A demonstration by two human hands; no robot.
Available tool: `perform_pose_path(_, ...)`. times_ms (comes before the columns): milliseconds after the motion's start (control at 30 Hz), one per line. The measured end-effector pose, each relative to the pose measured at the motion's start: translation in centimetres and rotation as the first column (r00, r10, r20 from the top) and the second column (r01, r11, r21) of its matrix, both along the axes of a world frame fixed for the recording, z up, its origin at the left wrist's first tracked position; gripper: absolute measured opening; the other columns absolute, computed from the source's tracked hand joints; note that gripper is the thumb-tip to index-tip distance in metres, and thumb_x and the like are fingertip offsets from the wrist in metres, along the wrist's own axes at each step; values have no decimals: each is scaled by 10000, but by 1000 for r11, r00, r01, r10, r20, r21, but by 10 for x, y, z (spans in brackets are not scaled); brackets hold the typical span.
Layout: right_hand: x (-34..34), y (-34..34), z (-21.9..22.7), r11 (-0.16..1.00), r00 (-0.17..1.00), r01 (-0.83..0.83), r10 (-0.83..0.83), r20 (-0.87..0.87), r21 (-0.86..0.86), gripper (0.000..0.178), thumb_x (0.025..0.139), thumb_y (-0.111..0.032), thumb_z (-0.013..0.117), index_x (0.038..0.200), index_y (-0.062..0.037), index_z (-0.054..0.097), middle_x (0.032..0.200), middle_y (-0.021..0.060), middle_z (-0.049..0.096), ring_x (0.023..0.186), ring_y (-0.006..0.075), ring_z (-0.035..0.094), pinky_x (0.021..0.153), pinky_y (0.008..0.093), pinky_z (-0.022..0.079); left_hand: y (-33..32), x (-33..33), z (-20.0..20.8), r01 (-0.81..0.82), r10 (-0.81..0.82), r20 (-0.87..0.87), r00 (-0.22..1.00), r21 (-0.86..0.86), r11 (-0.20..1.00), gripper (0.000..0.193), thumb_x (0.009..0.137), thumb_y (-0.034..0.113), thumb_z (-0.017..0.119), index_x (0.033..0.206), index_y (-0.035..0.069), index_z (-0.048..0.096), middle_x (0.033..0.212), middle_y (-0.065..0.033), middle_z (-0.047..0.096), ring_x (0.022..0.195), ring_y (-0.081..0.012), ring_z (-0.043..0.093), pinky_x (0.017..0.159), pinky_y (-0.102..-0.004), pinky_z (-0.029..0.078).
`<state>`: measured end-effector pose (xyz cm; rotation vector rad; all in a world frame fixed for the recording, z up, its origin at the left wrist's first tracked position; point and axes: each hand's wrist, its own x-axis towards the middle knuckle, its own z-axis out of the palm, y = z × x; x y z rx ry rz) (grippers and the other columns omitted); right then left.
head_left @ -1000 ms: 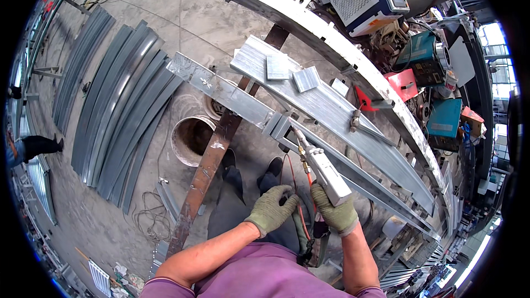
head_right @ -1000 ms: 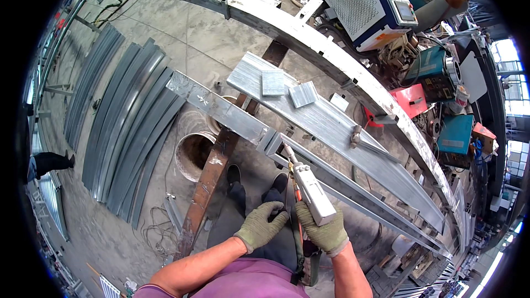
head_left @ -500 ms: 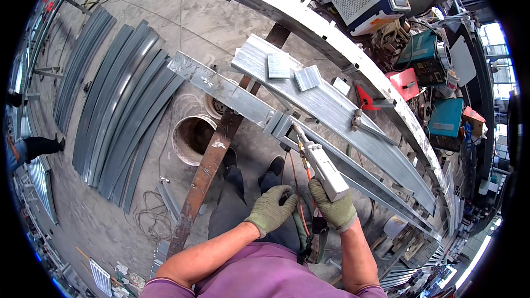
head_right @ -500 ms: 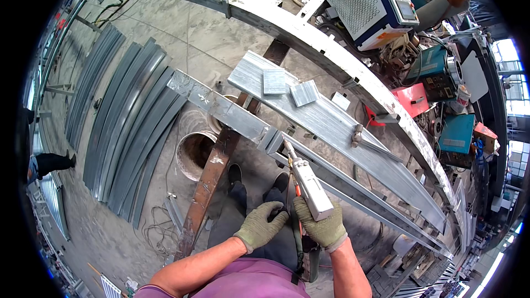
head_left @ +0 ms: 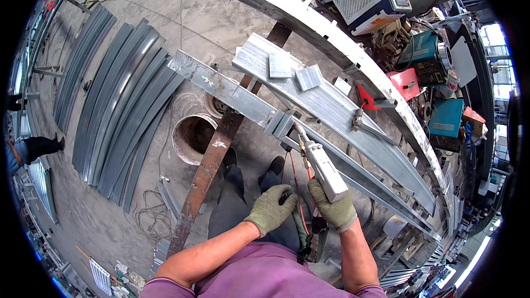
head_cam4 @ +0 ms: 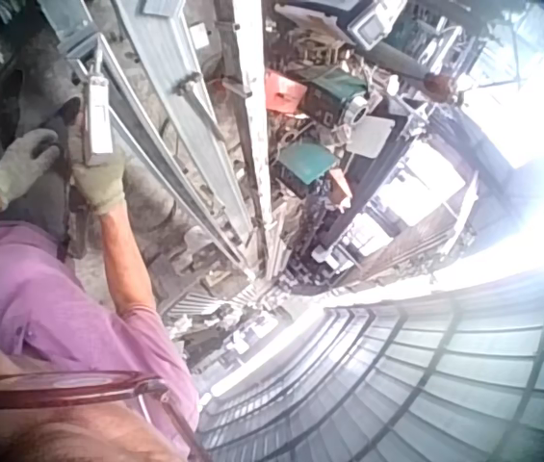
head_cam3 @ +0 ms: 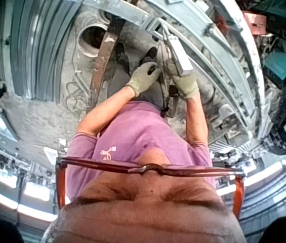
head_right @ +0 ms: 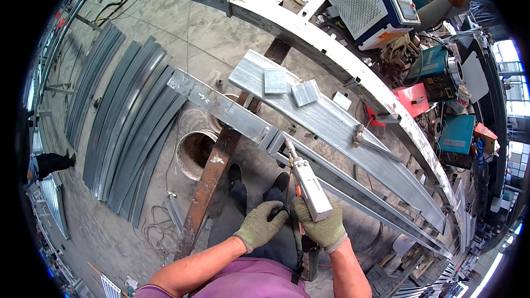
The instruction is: The person picks up a long metal frame and places it on a workbench. They position a small metal piece onto the frame and weld it in place using a handheld welding torch. The person repeats this process with additional metal pieces, welding them to the frame.
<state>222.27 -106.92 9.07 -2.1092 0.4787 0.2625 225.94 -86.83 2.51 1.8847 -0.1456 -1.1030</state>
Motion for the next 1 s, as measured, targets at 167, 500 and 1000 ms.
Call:
perform_pose_path(167, 9, 4, 9, 997, 989, 57, -48, -141, 55, 334, 992, -202, 797, 1250, -4, 715, 1025, 114, 764, 908, 193, 717, 791, 355, 571, -1, 1, 0, -7, 7, -17, 1000, -5, 1000, 497, 1011, 346, 737, 1368, 9, 663, 1245, -210, 731, 1135, -330, 725, 1003, -405, 560)
perform_pose_path(500, 9, 5, -1, 995, 999, -51, 49, -21, -81, 268, 972, -284, 763, 1141, -77, 742, 914, 131, 755, 806, 336, 755, 692, 428, 586, -1, 3, 1, 6, -6, -17, 1000, -2, 1000, 495, 1016, 358, 731, 1369, 17, 664, 1247, -217, 729, 1150, -337, 718, 1010, -408, 557)
perform_pose_path(1000, 12, 5, -1, 973, 987, -146, 155, 37, -181, 316, 958, -311, 766, 1165, -75, 731, 972, 159, 751, 860, 372, 749, 729, 448, 589, 0, 3, 1, 10, -10, -11, 1000, 2, 1000, 493, 1010, 347, 735, 1372, 20, 663, 1242, -217, 725, 1136, -343, 720, 1008, -417, 556)
